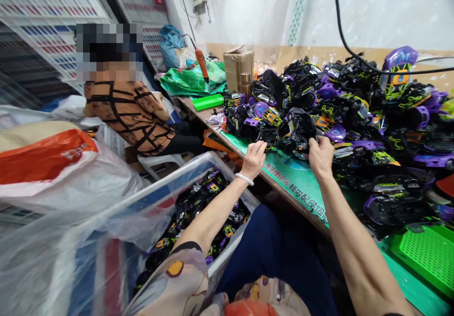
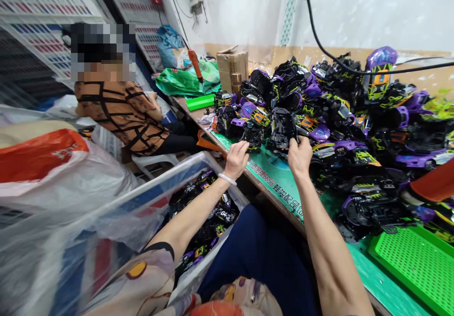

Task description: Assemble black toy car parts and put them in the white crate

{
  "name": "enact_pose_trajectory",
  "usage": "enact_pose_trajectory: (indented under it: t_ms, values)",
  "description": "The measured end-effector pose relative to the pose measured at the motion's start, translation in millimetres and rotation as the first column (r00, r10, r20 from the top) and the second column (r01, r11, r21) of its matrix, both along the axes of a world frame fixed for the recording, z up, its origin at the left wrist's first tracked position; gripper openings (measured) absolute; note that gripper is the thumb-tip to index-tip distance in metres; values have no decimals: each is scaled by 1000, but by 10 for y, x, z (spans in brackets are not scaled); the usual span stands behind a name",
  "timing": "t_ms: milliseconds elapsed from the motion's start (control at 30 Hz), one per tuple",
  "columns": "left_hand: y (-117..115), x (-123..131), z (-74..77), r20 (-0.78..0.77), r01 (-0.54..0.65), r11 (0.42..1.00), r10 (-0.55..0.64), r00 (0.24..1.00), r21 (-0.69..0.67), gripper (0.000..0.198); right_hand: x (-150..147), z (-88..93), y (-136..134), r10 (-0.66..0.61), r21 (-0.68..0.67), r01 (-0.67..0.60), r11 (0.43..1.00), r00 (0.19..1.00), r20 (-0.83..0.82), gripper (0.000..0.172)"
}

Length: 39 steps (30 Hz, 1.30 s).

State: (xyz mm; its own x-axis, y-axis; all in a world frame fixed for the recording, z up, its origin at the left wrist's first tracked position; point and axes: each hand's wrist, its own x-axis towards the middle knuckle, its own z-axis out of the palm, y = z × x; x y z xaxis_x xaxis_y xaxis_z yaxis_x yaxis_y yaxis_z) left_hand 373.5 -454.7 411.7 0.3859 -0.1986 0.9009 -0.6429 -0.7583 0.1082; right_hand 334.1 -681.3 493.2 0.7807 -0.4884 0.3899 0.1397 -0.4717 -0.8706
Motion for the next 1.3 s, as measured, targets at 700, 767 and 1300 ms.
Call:
enact_pose_trajectory:
  t_ms: [700, 767, 1300]
  values:
    - [386, -1057, -92, 263, 19, 992, -52, 963, 124, 33, -1196, -671, 140, 84, 332, -109, 937, 992, 90, 48]
    - [383, -1102, -98, 244, 18, 995, -42, 969, 100, 34, -1229, -681, 157, 87, 324, -114, 939, 991, 98, 46]
    - [762, -1425, -184, 96, -73, 997, 75, 993, -20, 33, -1300, -756, 626, 248, 465, -222, 857, 969, 7, 53]
